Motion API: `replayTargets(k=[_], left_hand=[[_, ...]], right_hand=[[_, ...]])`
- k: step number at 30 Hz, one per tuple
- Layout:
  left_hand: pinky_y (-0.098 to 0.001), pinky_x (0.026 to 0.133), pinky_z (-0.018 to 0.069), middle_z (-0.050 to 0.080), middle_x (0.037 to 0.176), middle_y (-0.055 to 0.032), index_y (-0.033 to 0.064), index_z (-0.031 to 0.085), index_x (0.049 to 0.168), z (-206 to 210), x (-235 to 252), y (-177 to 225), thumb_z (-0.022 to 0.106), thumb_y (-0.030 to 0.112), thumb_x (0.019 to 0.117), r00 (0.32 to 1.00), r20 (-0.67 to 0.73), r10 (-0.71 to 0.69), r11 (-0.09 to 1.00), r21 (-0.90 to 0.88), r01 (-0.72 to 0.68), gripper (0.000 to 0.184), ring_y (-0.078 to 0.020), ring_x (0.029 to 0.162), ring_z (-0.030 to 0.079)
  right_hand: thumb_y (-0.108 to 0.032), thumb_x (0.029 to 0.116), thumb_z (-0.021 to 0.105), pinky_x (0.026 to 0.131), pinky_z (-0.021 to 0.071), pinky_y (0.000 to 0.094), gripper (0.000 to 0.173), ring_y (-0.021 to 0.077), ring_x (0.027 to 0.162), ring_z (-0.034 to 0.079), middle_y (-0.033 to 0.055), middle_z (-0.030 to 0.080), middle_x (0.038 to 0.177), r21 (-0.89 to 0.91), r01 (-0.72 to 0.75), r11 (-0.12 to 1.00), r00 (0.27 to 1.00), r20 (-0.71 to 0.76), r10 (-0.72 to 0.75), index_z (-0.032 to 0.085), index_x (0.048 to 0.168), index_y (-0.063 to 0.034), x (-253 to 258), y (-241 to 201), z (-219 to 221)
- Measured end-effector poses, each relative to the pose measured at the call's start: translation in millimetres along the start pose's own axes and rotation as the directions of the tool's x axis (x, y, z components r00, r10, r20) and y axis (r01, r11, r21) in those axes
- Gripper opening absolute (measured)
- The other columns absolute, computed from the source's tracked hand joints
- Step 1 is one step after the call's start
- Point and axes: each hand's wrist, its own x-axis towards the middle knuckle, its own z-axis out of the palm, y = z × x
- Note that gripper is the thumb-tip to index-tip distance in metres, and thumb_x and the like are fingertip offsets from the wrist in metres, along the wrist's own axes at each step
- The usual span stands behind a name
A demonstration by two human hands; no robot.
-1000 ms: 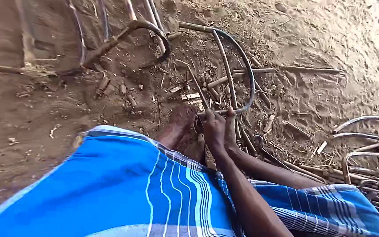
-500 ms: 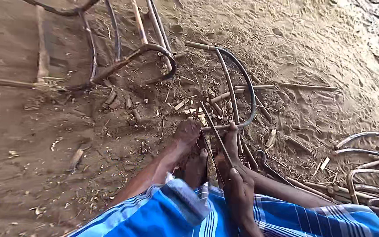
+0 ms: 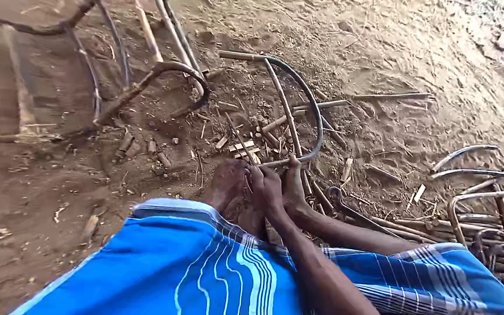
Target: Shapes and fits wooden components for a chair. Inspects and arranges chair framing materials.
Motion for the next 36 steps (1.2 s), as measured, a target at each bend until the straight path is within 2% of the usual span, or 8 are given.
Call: replayTargets(k=[6,11,16,20,23,26,31,36], left_hand=[[-0.0647,0.093,0.0526,0.074,0.112,-0.0176,0.0122,0.076,0.113,8.8,-9.0,-23.8,0.063,0.024,0.1021,0.965,0.002,-0.262,0.962,-0.081,0.261,0.021,-0.04,0.108,0.069],[-0.0619,0.098,0.052,0.072,0.118,-0.0154,0.0067,0.063,0.131,30.1,-19.9,-33.3,0.07,0.021,0.0959,0.937,0.05,-0.347,0.878,-0.335,0.343,0.038,-0.035,0.11,0.069],[-0.06,0.103,0.051,0.059,0.142,-0.0171,0.0084,0.045,0.153,42.5,-13.2,-16.2,0.071,0.025,0.097,0.955,0.09,-0.283,0.836,-0.464,0.292,0.063,-0.0352,0.122,0.064],[-0.0555,0.103,0.0514,0.064,0.134,-0.0179,0.0064,0.054,0.144,57.7,-4.5,-11.1,0.07,0.007,0.094,0.967,0.05,-0.251,0.759,-0.609,0.229,0.053,-0.0323,0.119,0.064],[-0.0529,0.104,0.0514,0.063,0.133,-0.0165,0.007,0.052,0.146,48.5,-7.8,-2.3,0.072,0.017,0.0952,0.989,-0.065,-0.134,0.879,-0.468,0.088,0.055,-0.0298,0.118,0.065],[-0.056,0.098,0.0541,0.074,0.112,-0.0144,0.0089,0.074,0.12,37.4,-6.9,2.7,0.073,0.023,0.0968,0.989,-0.145,-0.037,0.96,-0.279,-0.004,0.027,-0.0308,0.106,0.071],[-0.0638,0.089,0.054,0.073,0.108,-0.0159,0.0113,0.071,0.117,2.5,-17.3,-15.5,0.066,0.023,0.1002,0.982,-0.018,-0.19,0.98,-0.067,0.189,0.021,-0.0382,0.101,0.071],[-0.0598,0.104,0.047,0.06,0.135,-0.0234,-0.0007,0.061,0.131,-1.6,-7.9,5.5,0.068,0.035,0.0961,0.995,0.084,-0.047,0.955,0.296,0.021,0.05,-0.0428,0.132,0.053]], right_hand=[[-0.047,0.107,0.039,0.046,0.0444,0.0375,0.046,0.0183,0.052,0.051,0.0046,0.055,0.066,0.017,-0.067,0.998,0.997,0.047,0.067,0.067,0.091,-0.0135,-44.5,-1.1,-45.9],[-0.052,0.1058,0.04,0.044,0.0388,0.0351,0.046,0.0177,0.049,0.045,0.0046,0.048,0.064,0.138,-0.092,0.986,0.989,0.125,0.075,0.066,0.094,-0.0154,-33.1,9.2,-44.2],[-0.048,0.1038,0.042,0.04,0.0352,0.0294,0.043,0.0128,0.042,0.038,0.0018,0.043,0.056,0.288,-0.171,0.942,0.976,0.177,0.123,0.065,0.09,-0.0143,-48.4,0.0,-68.0],[-0.048,0.1026,0.046,0.04,0.0356,0.0225,0.045,0.0067,0.041,0.038,-0.0018,0.041,0.054,0.552,-0.064,0.831,0.984,0.174,-0.04,0.064,0.081,-0.0129,-62.5,-9.4,-95.0],[-0.048,0.1028,0.05,0.042,0.0361,0.021,0.04,0.0039,0.043,0.037,-0.0053,0.038,0.055,0.645,0.031,0.763,0.981,0.127,-0.147,0.062,0.083,-0.0155,-72.6,-29.0,-113.3],[-0.049,0.1017,0.053,0.043,0.041,0.0218,0.037,0.0034,0.043,0.04,-0.0063,0.042,0.056,0.67,0.099,0.735,0.986,0.031,-0.161,0.066,0.088,-0.0167,-81.6,-35.0,-127.5],[-0.051,0.1026,0.051,0.041,0.0404,0.0247,0.041,0.007,0.042,0.039,-0.004,0.041,0.055,0.538,0.151,0.829,0.988,-0.061,-0.14,0.063,0.087,-0.0151,-82.2,-1.0,-134.0],[-0.048,0.1025,0.046,0.041,0.0367,0.0257,0.044,0.0085,0.041,0.038,-0.0017,0.04,0.052,0.476,0.021,0.879,0.993,-0.113,0.038,0.063,0.082,-0.013,-98.0,32.2,-105.5]])
